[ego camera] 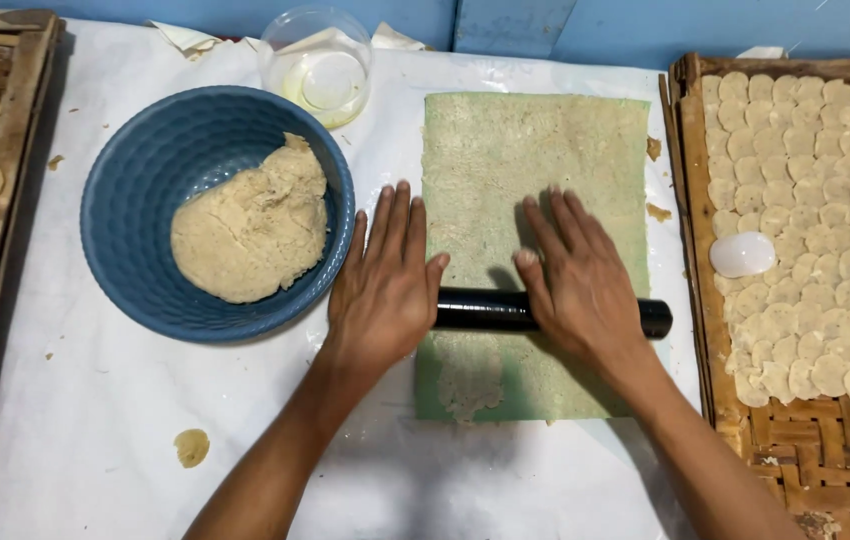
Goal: Rolling out cracker dough with a rolling pin and cutting it into circular shapes using a cutter.
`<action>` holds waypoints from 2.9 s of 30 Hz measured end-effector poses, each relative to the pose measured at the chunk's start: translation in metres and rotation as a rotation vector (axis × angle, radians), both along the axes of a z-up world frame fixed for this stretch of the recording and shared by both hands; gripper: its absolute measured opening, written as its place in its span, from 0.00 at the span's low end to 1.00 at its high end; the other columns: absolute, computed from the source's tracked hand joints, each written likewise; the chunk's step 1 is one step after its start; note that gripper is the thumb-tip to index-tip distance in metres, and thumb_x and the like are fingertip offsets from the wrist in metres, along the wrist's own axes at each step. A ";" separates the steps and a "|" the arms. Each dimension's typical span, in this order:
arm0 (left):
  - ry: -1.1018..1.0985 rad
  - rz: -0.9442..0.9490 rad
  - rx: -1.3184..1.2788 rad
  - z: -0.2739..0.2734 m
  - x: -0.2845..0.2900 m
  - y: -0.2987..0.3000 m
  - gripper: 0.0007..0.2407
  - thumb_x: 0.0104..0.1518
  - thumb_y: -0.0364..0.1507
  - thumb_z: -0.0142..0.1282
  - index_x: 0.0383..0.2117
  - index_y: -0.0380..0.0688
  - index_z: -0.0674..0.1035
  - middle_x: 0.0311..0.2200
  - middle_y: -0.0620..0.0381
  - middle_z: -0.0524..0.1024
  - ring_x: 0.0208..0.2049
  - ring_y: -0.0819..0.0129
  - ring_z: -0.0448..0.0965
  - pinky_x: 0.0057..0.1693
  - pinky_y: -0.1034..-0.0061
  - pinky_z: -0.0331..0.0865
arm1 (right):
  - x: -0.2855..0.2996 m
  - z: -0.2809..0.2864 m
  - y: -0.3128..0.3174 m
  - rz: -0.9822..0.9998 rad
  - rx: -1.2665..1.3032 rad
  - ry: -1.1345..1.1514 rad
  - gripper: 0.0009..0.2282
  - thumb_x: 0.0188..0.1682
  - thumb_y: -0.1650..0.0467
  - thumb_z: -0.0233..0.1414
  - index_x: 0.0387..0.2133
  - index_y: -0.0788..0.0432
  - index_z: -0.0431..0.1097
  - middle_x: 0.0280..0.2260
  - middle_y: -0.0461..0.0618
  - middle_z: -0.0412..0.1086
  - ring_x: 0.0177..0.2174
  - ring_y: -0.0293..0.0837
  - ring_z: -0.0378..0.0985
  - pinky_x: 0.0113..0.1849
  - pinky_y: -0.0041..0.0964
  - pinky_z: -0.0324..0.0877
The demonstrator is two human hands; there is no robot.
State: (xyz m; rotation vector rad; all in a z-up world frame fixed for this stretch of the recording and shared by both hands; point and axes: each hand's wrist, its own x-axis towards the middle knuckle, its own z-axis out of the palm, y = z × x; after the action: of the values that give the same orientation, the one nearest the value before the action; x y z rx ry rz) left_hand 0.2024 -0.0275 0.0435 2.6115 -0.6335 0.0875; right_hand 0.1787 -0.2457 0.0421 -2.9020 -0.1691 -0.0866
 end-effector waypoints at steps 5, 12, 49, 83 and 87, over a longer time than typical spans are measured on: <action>-0.205 -0.009 -0.031 -0.011 -0.048 0.006 0.23 0.69 0.34 0.39 0.60 0.20 0.67 0.63 0.23 0.64 0.68 0.37 0.61 0.70 0.45 0.50 | -0.051 -0.014 0.005 0.093 -0.115 -0.108 0.32 0.55 0.54 0.37 0.68 0.61 0.52 0.66 0.64 0.56 0.67 0.59 0.53 0.64 0.55 0.48; -0.158 -0.069 0.016 -0.029 -0.124 0.022 0.28 0.63 0.34 0.48 0.65 0.25 0.59 0.69 0.31 0.55 0.72 0.43 0.53 0.73 0.51 0.47 | -0.131 -0.030 0.009 0.164 -0.038 -0.148 0.31 0.54 0.58 0.37 0.68 0.64 0.49 0.70 0.63 0.48 0.69 0.57 0.49 0.65 0.52 0.46; -0.366 0.182 -0.280 -0.076 -0.248 0.051 0.21 0.57 0.38 0.61 0.53 0.39 0.74 0.57 0.39 0.70 0.61 0.44 0.68 0.66 0.45 0.60 | -0.152 0.038 0.060 0.247 0.362 -0.265 0.11 0.45 0.69 0.57 0.40 0.61 0.76 0.43 0.52 0.74 0.39 0.50 0.79 0.40 0.39 0.74; -0.380 0.486 -0.049 -0.210 -0.246 0.045 0.09 0.56 0.45 0.61 0.39 0.66 0.80 0.42 0.69 0.78 0.52 0.70 0.76 0.59 0.58 0.71 | 0.040 0.027 0.148 0.319 0.151 -0.235 0.06 0.44 0.76 0.53 0.21 0.67 0.73 0.16 0.58 0.70 0.13 0.49 0.69 0.17 0.44 0.67; -0.420 0.431 -0.072 -0.192 -0.244 0.045 0.18 0.63 0.55 0.43 0.40 0.62 0.80 0.43 0.65 0.78 0.51 0.67 0.76 0.58 0.59 0.72 | 0.052 0.009 0.155 0.297 0.113 -0.287 0.05 0.41 0.76 0.54 0.19 0.69 0.75 0.14 0.60 0.70 0.12 0.48 0.69 0.16 0.43 0.67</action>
State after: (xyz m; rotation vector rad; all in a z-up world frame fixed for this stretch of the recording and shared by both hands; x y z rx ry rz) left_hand -0.0421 0.0178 -0.1487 2.6294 -0.1788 0.7906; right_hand 0.2304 -0.0905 0.0512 -2.7039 -0.6199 -0.4450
